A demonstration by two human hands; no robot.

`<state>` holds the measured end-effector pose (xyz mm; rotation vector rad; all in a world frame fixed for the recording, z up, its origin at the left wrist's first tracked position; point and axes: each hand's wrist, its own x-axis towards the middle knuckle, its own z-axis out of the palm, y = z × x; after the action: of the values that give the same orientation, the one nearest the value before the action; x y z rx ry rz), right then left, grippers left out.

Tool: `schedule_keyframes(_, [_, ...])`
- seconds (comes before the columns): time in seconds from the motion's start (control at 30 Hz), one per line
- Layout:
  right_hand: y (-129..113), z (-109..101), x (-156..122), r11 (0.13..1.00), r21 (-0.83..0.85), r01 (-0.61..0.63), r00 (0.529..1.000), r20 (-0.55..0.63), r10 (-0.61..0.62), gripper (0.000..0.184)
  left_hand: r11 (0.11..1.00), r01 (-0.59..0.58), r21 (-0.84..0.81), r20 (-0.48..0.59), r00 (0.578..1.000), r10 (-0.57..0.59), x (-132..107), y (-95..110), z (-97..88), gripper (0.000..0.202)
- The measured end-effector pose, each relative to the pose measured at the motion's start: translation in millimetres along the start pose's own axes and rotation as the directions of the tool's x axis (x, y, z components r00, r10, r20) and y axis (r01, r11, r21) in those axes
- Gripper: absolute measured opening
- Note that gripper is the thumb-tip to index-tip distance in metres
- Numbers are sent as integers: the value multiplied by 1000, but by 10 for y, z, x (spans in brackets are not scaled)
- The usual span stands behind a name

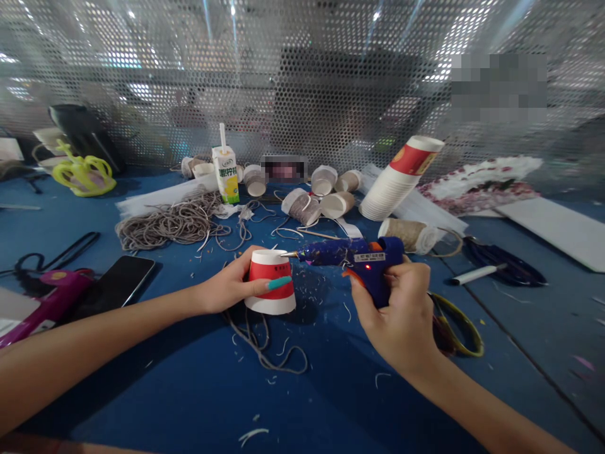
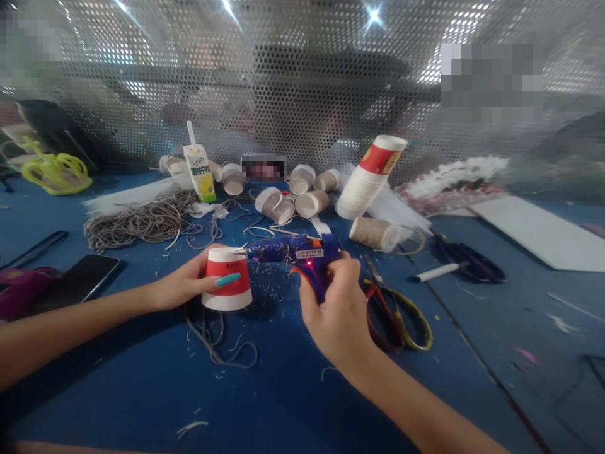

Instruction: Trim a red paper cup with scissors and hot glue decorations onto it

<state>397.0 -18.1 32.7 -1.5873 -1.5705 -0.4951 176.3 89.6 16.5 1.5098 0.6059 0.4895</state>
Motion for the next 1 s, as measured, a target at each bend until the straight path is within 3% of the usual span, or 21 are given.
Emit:
schedule_keyframes(0.3, [7,16,-6,983,-145,117,985,-110,-134,26,1000,-24,18,13,1000,23,-11,27,0,44])
schedule_keyframes(0.47, [40,36,57,990,-17,-141,983,-124,138,38,997,-54,56,5,999,54,-28,15,-8,48])
schedule_keyframes(0.6, [148,104,116,951,34,-308,951,-18,309,46,956,-231,179,-33,970,241,-27,-19,-33,58])
schedule_keyframes(0.67, [200,143,117,943,8,-332,943,29,331,49,937,-282,205,38,959,280,-25,-20,-35,61])
schedule_keyframes(0.8, [237,199,73,963,-40,-267,962,44,269,46,887,-277,370,215,954,209,-27,-4,-24,65])
schedule_keyframes(1.0, [223,215,37,991,-83,-103,992,-80,96,39,717,-300,629,184,954,237,-25,-50,-57,65])
